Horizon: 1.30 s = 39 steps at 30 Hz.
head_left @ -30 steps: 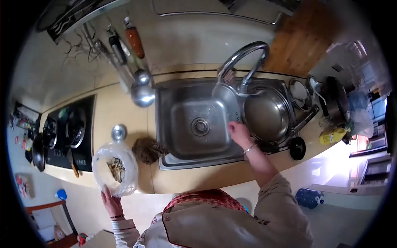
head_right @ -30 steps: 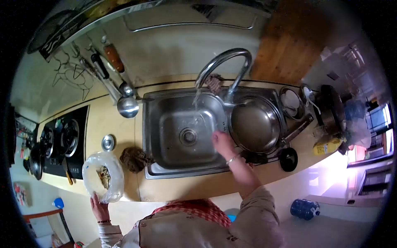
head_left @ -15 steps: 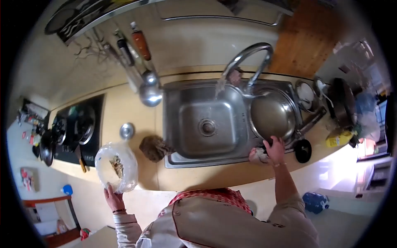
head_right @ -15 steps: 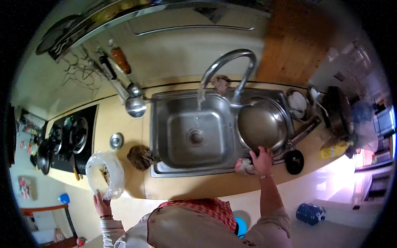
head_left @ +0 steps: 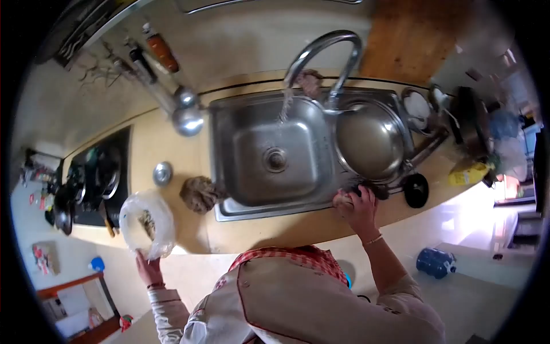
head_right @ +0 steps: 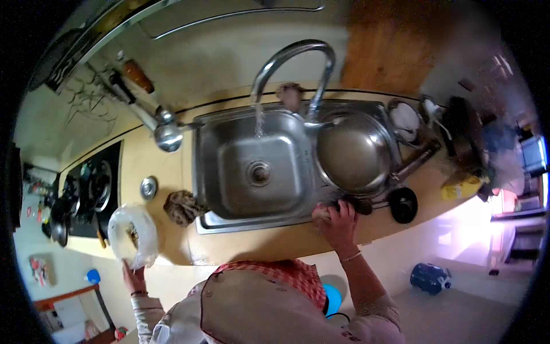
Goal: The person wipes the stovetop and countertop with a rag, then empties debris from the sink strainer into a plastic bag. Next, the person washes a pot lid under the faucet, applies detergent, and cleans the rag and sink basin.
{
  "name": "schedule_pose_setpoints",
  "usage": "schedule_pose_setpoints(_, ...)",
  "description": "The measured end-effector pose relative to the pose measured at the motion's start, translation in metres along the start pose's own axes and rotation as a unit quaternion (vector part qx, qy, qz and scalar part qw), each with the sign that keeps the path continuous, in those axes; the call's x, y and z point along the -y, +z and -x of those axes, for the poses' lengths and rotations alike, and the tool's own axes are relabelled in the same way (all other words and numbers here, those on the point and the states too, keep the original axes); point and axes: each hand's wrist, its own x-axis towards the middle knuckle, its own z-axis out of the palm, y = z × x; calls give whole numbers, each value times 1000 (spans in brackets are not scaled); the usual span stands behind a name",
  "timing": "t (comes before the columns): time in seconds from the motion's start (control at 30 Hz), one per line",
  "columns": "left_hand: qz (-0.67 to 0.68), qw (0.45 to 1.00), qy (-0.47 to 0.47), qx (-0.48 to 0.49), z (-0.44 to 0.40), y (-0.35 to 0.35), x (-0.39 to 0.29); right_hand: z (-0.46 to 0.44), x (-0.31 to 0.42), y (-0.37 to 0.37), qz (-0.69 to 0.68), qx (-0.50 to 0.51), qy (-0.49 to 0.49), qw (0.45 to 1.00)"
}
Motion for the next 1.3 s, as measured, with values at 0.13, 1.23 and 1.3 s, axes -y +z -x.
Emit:
schedule_pose_setpoints(0.13, -20, 999, -7, -35, 17, -8, -1, 0, 14, -1, -171, 123, -47, 976)
schedule_pose_setpoints(1.23, -1, 1000, 4, -28, -2, -12, -33, -169, 457, 128, -508, -16, -193, 839)
schedule_pose_setpoints(1.3, 40, 999, 2, -20, -1, -8, -37, -169, 397, 116, -434, -59, -132, 889)
